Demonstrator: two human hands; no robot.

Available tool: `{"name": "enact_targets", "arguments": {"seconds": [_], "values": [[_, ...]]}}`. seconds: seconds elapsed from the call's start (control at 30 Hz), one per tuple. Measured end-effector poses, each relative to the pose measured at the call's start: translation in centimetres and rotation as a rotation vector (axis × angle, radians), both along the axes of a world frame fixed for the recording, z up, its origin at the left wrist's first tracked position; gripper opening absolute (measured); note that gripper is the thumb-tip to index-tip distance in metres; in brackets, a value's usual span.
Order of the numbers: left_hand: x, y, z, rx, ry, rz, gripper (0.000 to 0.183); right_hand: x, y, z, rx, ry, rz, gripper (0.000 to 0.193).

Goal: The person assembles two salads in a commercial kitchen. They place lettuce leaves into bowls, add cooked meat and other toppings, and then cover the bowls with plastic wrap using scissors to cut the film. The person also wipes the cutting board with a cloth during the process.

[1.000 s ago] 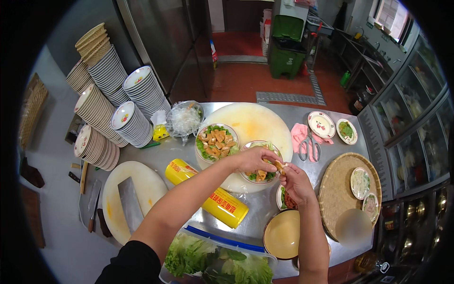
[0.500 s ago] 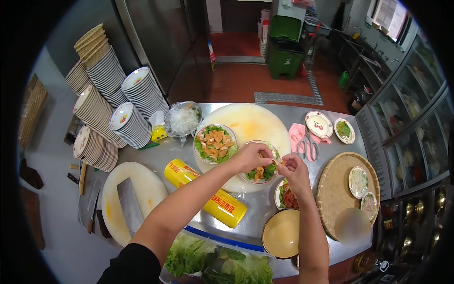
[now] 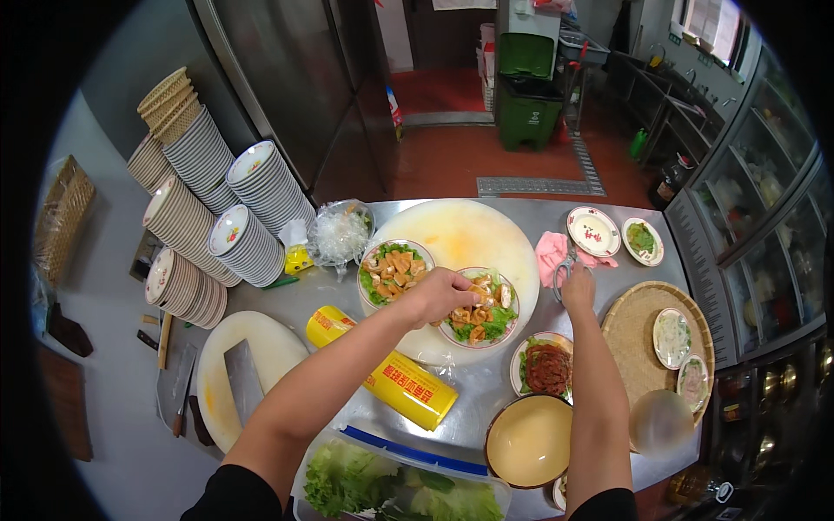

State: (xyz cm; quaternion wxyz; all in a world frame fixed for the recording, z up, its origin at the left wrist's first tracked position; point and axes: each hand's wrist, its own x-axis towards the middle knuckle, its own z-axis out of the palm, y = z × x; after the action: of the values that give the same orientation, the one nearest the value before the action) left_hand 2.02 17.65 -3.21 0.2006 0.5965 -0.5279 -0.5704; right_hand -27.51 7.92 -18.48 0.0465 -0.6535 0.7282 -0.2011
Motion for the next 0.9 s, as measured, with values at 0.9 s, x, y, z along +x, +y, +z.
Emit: {"name": "enact_targets", "arguments": {"seconds": [0.9], "values": [[-0.8, 0.5, -3.2, 0.197, 0.281, 0.196, 0.016, -2.6, 11.6, 12.2, 0.516, -1.199, 0.129, 0.046]]}}
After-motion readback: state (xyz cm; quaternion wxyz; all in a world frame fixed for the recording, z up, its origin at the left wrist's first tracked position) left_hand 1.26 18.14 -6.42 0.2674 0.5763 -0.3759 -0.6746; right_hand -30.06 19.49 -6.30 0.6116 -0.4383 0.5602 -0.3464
